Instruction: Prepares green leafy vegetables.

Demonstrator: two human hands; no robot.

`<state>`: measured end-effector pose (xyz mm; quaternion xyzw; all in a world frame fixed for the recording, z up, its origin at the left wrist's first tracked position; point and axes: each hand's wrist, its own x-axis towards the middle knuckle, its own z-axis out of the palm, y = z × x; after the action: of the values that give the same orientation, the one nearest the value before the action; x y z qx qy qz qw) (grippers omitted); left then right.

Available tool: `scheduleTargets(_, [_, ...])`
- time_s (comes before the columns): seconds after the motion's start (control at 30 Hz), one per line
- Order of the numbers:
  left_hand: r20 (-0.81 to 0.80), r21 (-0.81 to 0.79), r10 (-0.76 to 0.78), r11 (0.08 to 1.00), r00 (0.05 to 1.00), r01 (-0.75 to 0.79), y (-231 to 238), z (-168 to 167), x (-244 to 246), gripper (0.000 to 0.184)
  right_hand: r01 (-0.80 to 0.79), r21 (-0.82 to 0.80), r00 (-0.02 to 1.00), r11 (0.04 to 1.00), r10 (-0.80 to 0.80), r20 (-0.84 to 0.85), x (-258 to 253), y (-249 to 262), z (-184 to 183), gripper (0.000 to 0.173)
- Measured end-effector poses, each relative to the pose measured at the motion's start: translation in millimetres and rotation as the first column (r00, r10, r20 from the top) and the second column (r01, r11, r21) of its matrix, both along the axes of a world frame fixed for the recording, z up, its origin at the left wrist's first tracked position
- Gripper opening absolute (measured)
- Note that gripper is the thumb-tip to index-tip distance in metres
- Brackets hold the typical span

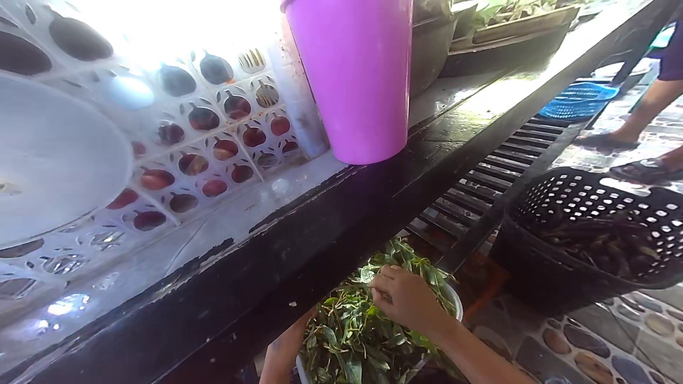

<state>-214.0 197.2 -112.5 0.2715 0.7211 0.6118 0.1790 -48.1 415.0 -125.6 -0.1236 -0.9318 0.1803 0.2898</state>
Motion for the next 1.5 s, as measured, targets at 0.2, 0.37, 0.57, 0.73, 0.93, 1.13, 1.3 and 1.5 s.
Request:
scheduleTargets(0.2, [-0.015, -0.004, -0.024, 1.0, 1.0, 0.024, 0.2, 2.9, 2.5, 0.021, 0.025, -0.057, 0.999, 0.998, -0.024, 0.023, -0.7, 3.2, 0.3, 0.018])
scheduleTargets(0.37, [-0.04, -0.01, -0.104, 0.995, 0.994, 0.103, 7.7, 4.8, 12.1, 0.023, 0.075, -0.779, 0.992, 0.623, -0.123, -0.002, 2.1, -1.4, 28.9, 0.019])
scheduleTargets(0.57, [-0.035, -0.043, -0.099, 0.994, 0.995, 0.097, 10.5, 5.9, 17.9, 0.022, -0.099, -0.994, 0.919, -0.049, -0.388, -0.073, 10.2, 23.5, 50.0, 0.021])
scheduleTargets(0.73, [-0.062, -0.059, -0.124, 0.991, 0.99, 0.12, 17.2, 4.8, 19.3, 0.022, 0.011, -0.598, 0.993, 0.802, 0.059, 0.098, 15.7, 2.9, 27.2, 0.04])
scheduleTargets(0.93, [-0.101, -0.095, -0.117, 0.99, 0.988, 0.107, 32.1, 5.8, 29.4, 0.02, -0.128, -0.282, 0.986, 0.951, 0.153, 0.067, 4.6, -16.7, -3.8, 0.028])
scheduleTargets(1.13, [-0.103, -0.164, -0.297, 0.946, 0.949, 0.278, 34.5, 0.3, 34.0, 0.02, -0.014, -0.442, 1.0, 0.897, 0.014, -0.004, 1.9, -18.1, -3.1, 0.021])
scheduleTargets(1.3, [-0.056, -0.276, -0.444, 0.868, 0.894, 0.414, 38.9, -0.2, 45.4, 0.021, 0.005, -0.99, 0.949, 0.138, -0.311, -0.038, -1.1, 4.7, 24.1, 0.029])
scheduleTargets(1.5, [-0.02, -0.312, -0.315, 0.903, 0.949, 0.294, 33.0, -1.4, 30.8, 0.023, -0.028, -0.6, 0.999, 0.799, 0.047, 0.015, 3.8, 10.1, 19.0, 0.031])
